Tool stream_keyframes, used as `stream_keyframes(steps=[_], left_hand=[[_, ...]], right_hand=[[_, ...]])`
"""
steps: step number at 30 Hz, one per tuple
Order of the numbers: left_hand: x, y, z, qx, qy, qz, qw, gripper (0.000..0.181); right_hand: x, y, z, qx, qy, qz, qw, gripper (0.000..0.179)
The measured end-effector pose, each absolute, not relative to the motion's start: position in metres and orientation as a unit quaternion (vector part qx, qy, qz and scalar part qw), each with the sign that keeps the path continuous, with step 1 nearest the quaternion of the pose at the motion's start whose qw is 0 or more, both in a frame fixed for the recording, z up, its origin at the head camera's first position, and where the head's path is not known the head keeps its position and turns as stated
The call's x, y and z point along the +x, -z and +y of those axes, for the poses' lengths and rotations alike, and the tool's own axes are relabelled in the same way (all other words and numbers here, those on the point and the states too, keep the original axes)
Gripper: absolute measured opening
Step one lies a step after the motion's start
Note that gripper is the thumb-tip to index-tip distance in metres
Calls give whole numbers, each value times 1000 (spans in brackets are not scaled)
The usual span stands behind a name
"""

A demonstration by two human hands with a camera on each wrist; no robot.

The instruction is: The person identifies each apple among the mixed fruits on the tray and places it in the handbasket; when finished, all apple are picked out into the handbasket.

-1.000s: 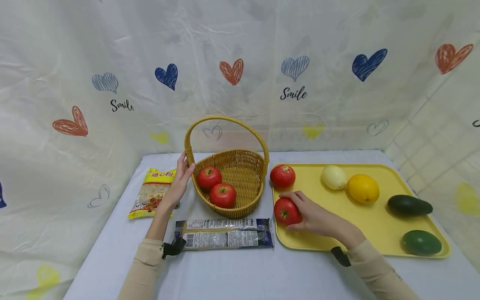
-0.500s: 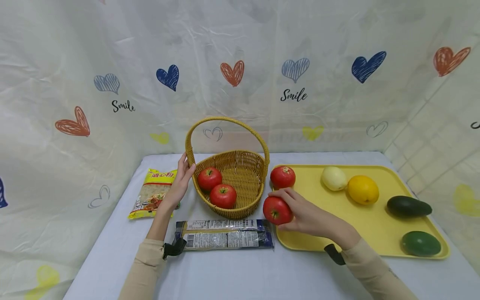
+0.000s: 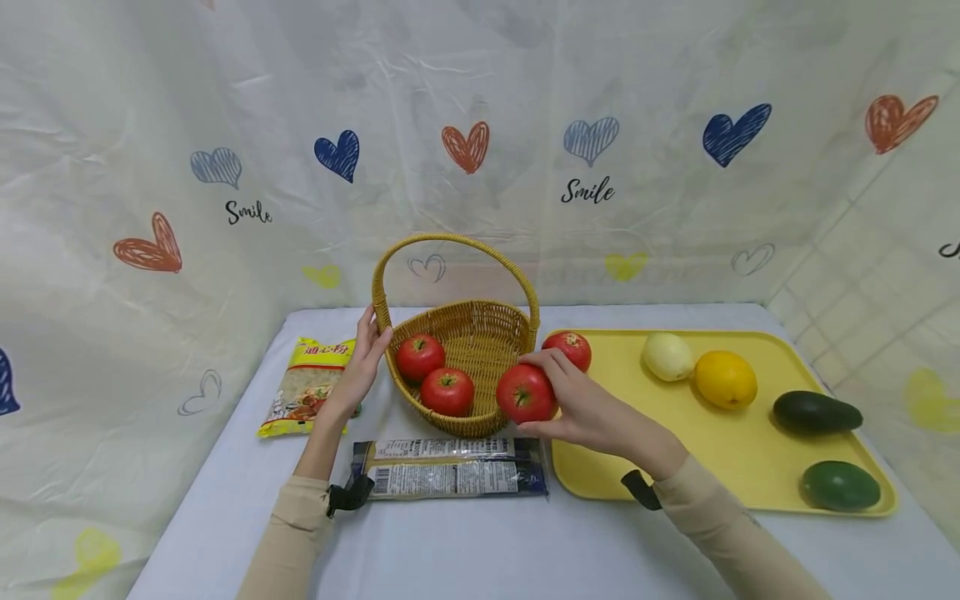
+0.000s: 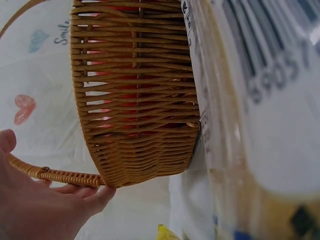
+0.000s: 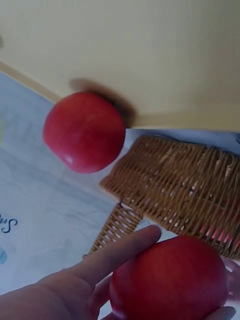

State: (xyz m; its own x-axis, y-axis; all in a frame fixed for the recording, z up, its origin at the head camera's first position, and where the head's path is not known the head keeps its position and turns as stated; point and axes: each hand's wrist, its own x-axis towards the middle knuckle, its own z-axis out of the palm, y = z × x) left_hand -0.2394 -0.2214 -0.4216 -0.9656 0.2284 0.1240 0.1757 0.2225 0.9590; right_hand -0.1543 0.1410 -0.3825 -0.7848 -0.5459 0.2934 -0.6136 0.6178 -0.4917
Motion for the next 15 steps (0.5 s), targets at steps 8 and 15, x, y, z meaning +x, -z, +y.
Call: stream_keyframes(steps=[8, 15], left_hand=[[-239, 421, -221, 130, -608, 783, 24, 72], [-236, 420, -220, 126, -608, 783, 22, 72]], right_hand=[[-169, 377, 120, 304, -274, -909, 77, 82], [-182, 375, 92, 284, -253, -923, 59, 80]])
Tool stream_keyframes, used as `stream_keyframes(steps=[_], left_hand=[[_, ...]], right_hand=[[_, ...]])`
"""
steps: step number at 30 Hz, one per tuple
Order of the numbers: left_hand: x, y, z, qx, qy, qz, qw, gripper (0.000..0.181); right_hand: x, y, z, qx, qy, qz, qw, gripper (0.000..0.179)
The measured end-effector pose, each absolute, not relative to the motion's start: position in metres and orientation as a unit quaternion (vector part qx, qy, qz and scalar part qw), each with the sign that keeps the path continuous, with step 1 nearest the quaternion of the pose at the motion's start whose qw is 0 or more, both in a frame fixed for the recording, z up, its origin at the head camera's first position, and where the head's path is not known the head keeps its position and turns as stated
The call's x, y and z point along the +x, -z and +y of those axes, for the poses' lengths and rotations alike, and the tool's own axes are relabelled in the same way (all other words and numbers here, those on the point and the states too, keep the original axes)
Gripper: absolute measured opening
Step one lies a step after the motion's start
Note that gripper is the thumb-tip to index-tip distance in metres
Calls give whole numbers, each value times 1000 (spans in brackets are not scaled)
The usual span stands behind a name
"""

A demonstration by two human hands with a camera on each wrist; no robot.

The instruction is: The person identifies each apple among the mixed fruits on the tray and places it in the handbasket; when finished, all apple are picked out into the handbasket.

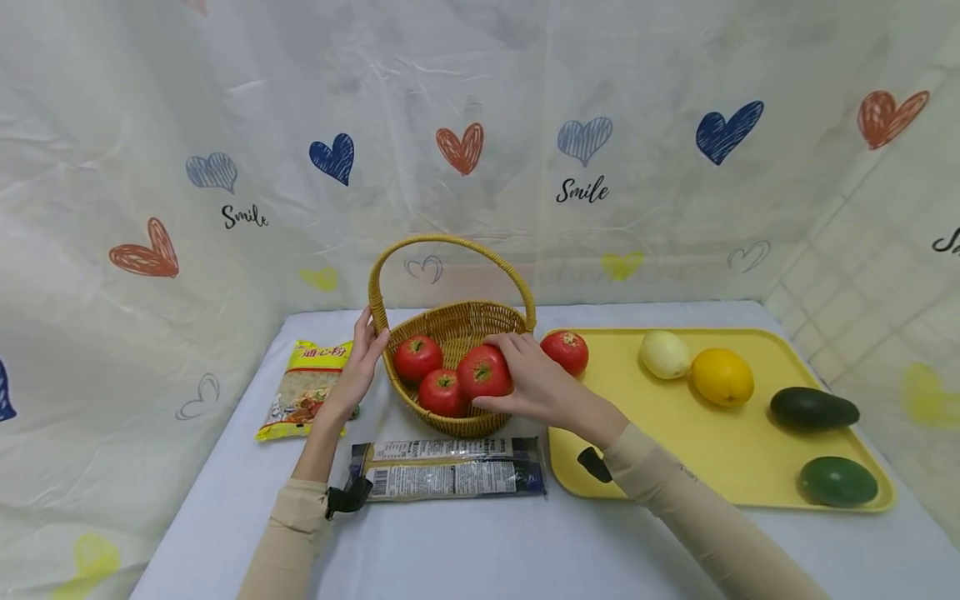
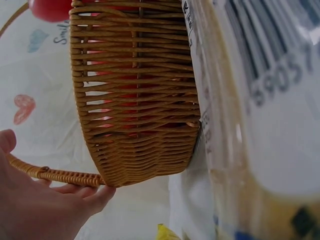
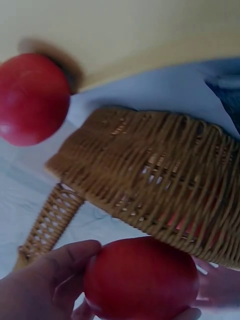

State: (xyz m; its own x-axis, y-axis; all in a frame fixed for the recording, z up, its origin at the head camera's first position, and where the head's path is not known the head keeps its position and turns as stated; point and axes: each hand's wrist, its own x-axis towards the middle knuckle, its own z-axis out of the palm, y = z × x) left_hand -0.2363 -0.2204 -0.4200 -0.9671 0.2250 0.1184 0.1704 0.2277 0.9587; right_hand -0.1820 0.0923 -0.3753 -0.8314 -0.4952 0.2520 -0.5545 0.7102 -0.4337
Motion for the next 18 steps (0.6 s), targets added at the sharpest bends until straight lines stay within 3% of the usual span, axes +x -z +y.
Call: stream_keyframes(steps=[10, 18], left_hand=[[-238, 419, -222, 121, -608, 784, 25, 74], [-238, 420, -220, 124, -610, 782, 24, 73]], right_hand=[[-218, 367, 59, 308, -198, -930, 22, 82], [-245, 373, 43, 253, -198, -947, -16, 77]])
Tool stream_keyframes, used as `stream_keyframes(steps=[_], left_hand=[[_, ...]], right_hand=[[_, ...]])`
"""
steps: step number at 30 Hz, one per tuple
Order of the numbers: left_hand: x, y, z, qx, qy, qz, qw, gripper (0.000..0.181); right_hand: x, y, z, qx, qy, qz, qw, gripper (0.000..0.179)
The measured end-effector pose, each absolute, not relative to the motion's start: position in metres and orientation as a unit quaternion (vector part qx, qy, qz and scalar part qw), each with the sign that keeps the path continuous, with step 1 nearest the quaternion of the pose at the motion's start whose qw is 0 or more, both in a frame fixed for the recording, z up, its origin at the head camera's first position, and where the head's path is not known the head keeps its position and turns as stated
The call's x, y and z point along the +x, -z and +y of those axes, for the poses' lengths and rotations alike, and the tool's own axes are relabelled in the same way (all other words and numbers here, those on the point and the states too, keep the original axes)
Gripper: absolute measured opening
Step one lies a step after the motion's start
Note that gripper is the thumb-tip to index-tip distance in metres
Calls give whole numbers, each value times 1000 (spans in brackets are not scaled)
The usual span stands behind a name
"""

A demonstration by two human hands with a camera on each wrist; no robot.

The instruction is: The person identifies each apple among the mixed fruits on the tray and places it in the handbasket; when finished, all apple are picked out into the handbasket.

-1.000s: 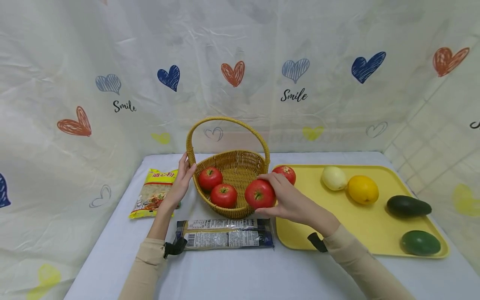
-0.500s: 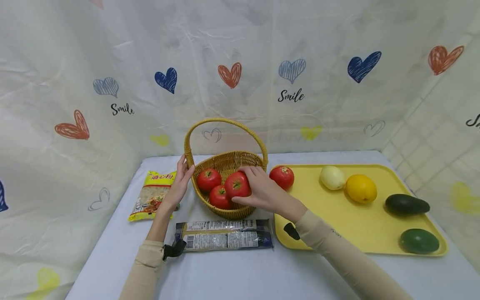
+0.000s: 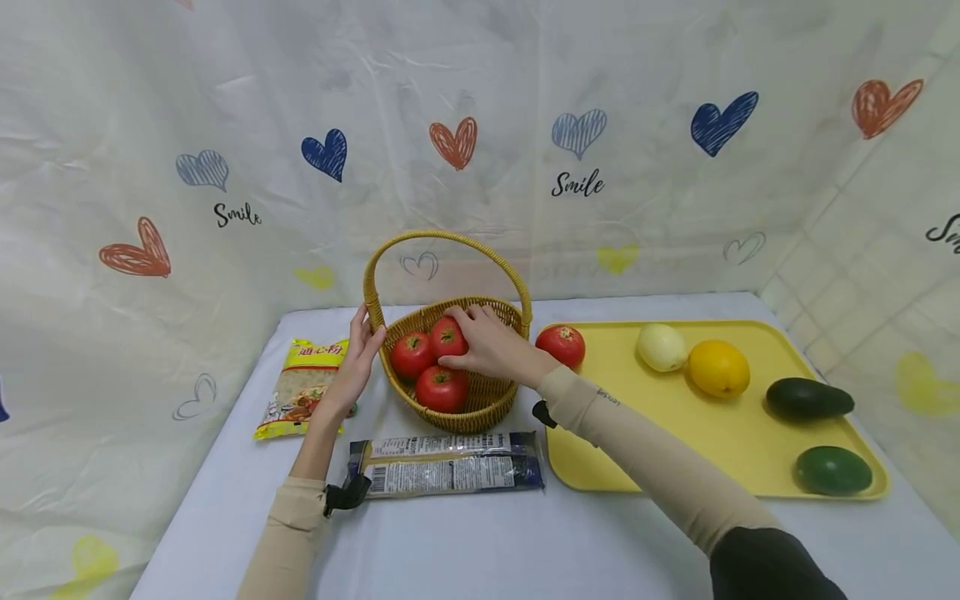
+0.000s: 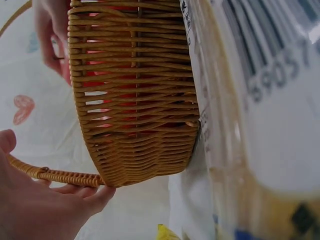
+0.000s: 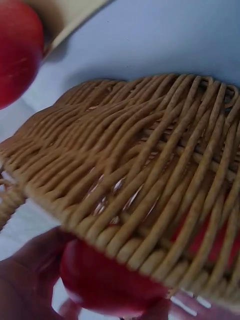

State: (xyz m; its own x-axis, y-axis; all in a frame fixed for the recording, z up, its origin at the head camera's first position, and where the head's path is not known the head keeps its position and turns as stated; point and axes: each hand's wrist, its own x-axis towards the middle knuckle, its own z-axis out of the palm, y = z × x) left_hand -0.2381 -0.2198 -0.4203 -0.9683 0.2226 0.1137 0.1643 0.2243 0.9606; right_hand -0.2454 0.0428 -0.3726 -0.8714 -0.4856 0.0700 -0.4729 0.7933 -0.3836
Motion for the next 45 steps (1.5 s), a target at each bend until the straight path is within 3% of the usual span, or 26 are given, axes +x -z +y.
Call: stream_keyframes(steps=[10, 17, 24, 35, 45], left_hand=[[-237, 418, -219, 128, -609, 783, 25, 73], [-238, 418, -219, 123, -608, 784, 27, 73], [-241, 417, -218, 124, -600, 790, 25, 74], [-238, 419, -218, 126, -602, 788, 25, 72], [-236, 422, -223, 118, -608, 785, 28, 72]], right_hand=[[-271, 382, 31, -199, 187, 960, 69, 78], [-287, 382, 32, -156, 182, 965, 103, 92], [-292, 387, 34, -140, 166, 968, 122, 89], [-287, 393, 35, -138, 158, 971, 116, 76], [-275, 390, 29, -192, 85, 976, 50, 69]])
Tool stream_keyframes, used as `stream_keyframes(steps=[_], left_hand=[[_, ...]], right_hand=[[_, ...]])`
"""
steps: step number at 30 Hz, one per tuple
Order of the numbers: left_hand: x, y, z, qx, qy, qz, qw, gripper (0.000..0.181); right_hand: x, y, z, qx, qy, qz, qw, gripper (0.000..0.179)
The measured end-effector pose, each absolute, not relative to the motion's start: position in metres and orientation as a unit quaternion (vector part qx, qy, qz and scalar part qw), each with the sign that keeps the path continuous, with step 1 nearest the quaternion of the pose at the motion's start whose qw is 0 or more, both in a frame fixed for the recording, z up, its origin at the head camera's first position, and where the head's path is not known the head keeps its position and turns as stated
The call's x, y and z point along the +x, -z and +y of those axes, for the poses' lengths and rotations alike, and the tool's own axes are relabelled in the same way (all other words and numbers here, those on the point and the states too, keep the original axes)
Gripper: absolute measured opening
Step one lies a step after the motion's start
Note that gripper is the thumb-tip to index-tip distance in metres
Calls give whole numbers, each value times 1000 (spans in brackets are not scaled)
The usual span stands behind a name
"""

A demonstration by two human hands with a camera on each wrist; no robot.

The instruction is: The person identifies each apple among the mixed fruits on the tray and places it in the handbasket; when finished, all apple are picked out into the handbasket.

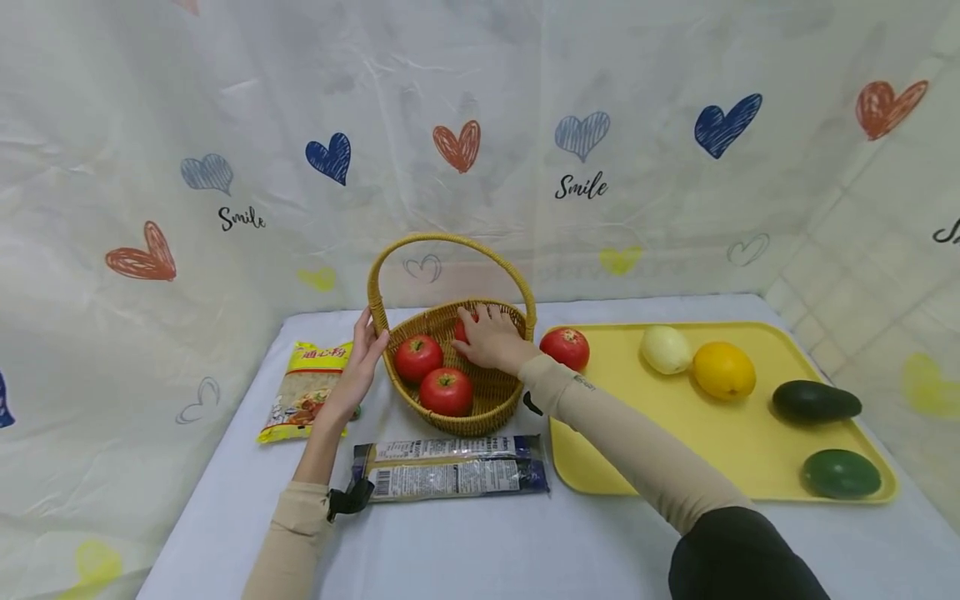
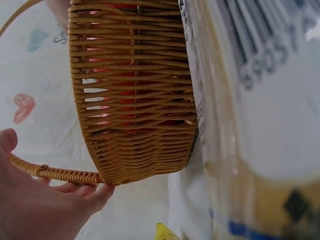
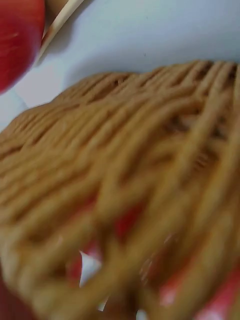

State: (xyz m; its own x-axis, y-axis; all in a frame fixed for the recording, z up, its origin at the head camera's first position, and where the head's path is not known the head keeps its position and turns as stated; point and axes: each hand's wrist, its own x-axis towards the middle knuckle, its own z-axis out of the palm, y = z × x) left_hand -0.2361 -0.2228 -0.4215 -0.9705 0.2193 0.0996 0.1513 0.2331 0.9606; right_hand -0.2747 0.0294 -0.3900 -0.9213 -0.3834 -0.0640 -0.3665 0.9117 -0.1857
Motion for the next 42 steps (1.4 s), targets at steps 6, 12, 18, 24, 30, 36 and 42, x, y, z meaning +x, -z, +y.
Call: stream_keyframes(steps=[6, 12, 18, 24, 30, 36, 42], left_hand=[[-237, 426, -223, 119, -609, 784, 29, 72], [-238, 424, -225, 118, -603, 788, 31, 71], [-239, 417, -227, 123, -600, 790, 30, 72], [-242, 413, -229, 123, -598, 791, 22, 71], [-240, 414, -232, 120, -601, 790, 21, 71], [-236, 420, -231, 109, -603, 790, 27, 70], [-236, 423, -226, 109, -607, 786, 29, 70]], right_hand=[[-256, 384, 33, -276, 109, 955, 22, 66], [-227, 379, 50, -356, 245, 902, 10, 56], [-199, 371, 86, -413, 321, 851, -44, 43], [-205, 373, 139, -398, 377, 811, -203, 29], [-231, 387, 186, -250, 428, 850, -178, 43], [-246, 409, 204, -221, 351, 906, -84, 57], [-251, 431, 207, -225, 287, 931, -21, 64]])
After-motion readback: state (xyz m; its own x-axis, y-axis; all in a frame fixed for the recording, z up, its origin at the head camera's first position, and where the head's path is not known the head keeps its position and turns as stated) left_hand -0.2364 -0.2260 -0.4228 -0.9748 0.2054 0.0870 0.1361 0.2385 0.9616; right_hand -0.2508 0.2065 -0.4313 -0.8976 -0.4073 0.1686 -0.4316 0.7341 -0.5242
